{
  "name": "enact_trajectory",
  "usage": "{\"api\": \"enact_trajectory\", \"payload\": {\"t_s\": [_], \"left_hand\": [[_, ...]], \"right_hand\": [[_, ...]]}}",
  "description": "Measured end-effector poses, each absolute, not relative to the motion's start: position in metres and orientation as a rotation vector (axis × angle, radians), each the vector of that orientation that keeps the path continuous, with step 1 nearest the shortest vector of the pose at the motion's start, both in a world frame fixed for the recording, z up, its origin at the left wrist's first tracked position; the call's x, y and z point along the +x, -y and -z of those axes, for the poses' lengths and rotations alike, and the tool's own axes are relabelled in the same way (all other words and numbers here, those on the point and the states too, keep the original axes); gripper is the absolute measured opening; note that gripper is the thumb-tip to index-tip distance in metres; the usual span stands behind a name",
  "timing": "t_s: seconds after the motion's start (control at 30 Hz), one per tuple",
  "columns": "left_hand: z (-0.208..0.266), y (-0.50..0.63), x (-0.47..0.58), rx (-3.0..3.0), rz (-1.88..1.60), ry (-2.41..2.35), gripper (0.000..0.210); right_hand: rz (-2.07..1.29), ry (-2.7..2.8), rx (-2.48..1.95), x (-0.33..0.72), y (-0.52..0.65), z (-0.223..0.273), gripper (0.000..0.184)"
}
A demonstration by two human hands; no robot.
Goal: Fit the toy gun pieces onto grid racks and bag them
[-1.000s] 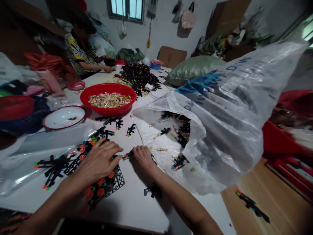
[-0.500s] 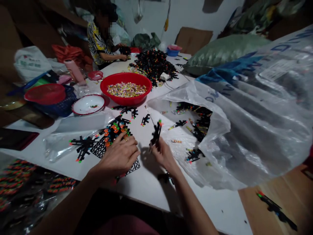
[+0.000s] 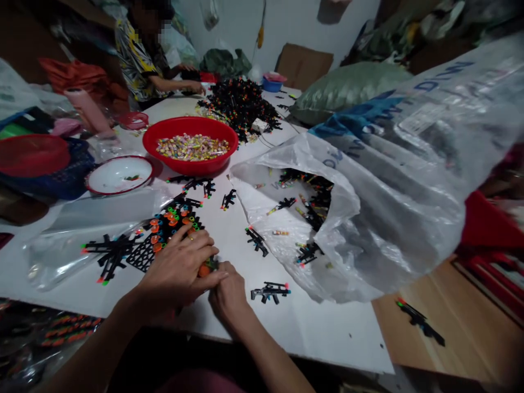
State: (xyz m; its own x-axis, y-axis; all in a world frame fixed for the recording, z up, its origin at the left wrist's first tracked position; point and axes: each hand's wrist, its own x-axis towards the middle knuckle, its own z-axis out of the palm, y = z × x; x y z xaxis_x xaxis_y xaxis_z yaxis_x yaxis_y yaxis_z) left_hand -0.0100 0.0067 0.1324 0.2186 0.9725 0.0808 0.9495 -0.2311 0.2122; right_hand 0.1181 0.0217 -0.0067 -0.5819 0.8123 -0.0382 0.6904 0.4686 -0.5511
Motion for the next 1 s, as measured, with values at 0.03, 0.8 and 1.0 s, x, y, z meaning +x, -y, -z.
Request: {"api": "enact_trajectory", "payload": {"t_s": [0.03,0.8,1.0], "left_hand": [[-0.131,-0.008,-0.011,2.365,-0.301,-1.88,0.04],[-0.135,-0.012,-0.011,2.368,-0.295,-1.883,0.023],[-0.136,-0.011,-0.012,2.393,-0.284,-1.855,0.029]], "right_hand": [[-0.714,2.538,-1.323,0.116,-0.022,0.006,0.022],[-1.195,1.971,-1.099,0.161,-0.083,-0.01,0.021],[-1.125,1.973,-1.208,0.141,-0.014,0.025,0.017]]}}
